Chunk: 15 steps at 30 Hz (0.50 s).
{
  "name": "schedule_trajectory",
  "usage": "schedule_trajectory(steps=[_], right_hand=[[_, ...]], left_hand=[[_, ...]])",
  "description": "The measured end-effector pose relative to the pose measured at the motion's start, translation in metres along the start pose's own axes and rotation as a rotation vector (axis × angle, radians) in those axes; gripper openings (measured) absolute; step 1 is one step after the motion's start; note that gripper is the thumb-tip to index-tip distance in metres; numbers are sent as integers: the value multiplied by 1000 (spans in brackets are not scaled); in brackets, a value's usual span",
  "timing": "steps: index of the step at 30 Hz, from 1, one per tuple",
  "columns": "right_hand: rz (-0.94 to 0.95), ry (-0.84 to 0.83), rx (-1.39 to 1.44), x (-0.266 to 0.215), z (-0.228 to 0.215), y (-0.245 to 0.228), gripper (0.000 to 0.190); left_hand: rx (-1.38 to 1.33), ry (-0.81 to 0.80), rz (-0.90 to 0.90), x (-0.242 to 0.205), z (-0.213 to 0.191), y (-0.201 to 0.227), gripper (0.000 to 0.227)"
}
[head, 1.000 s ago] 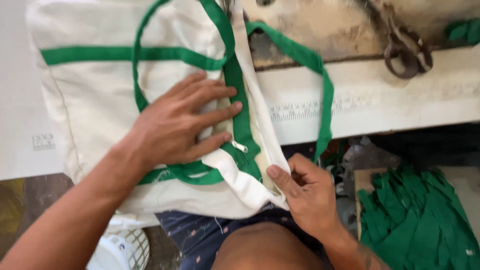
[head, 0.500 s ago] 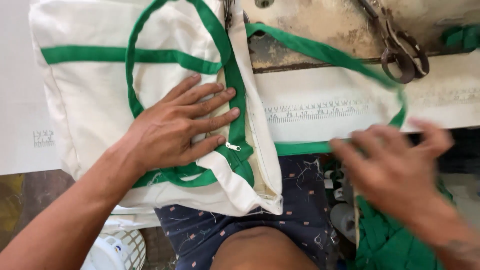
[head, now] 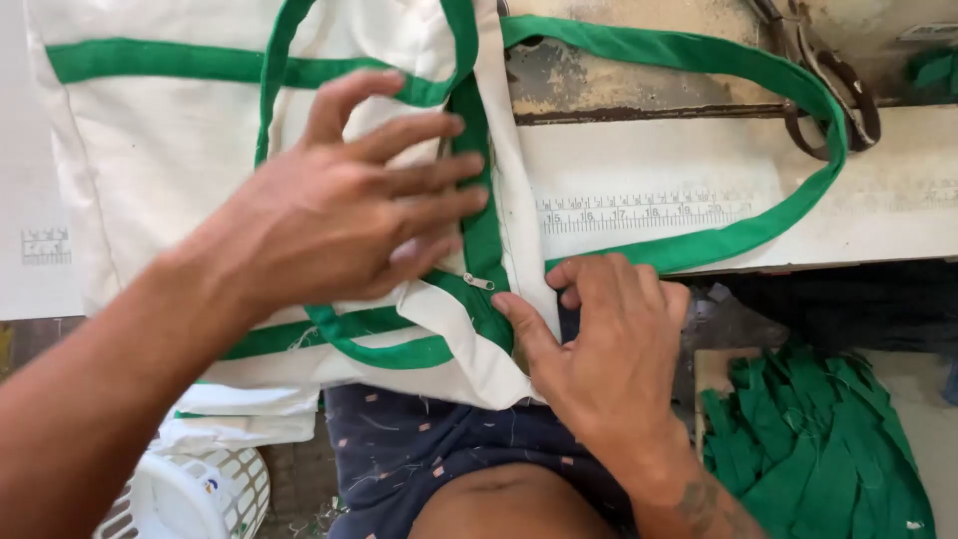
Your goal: Sewing a zipper onto a canvas tote bag using an industrial sewing machine.
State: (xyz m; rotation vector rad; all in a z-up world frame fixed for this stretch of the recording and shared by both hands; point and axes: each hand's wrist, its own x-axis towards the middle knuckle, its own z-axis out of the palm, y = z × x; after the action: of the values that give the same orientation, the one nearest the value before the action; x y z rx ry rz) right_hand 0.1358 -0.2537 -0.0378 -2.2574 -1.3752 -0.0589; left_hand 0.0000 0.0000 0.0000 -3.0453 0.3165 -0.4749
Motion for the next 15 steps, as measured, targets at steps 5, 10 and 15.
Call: schedule_trajectory(steps=[5,10,15], right_hand=[[187,-97,71,-11,-8,-8,51],[442,-203,244,-28,9,2,42],[219,-147,383,-37,10,-3,49]], left_hand=[[129,324,105,18,5,-34,24],[212,274,-58,6,31,-24,51],[336,219,-220,-1,35,-17,82]])
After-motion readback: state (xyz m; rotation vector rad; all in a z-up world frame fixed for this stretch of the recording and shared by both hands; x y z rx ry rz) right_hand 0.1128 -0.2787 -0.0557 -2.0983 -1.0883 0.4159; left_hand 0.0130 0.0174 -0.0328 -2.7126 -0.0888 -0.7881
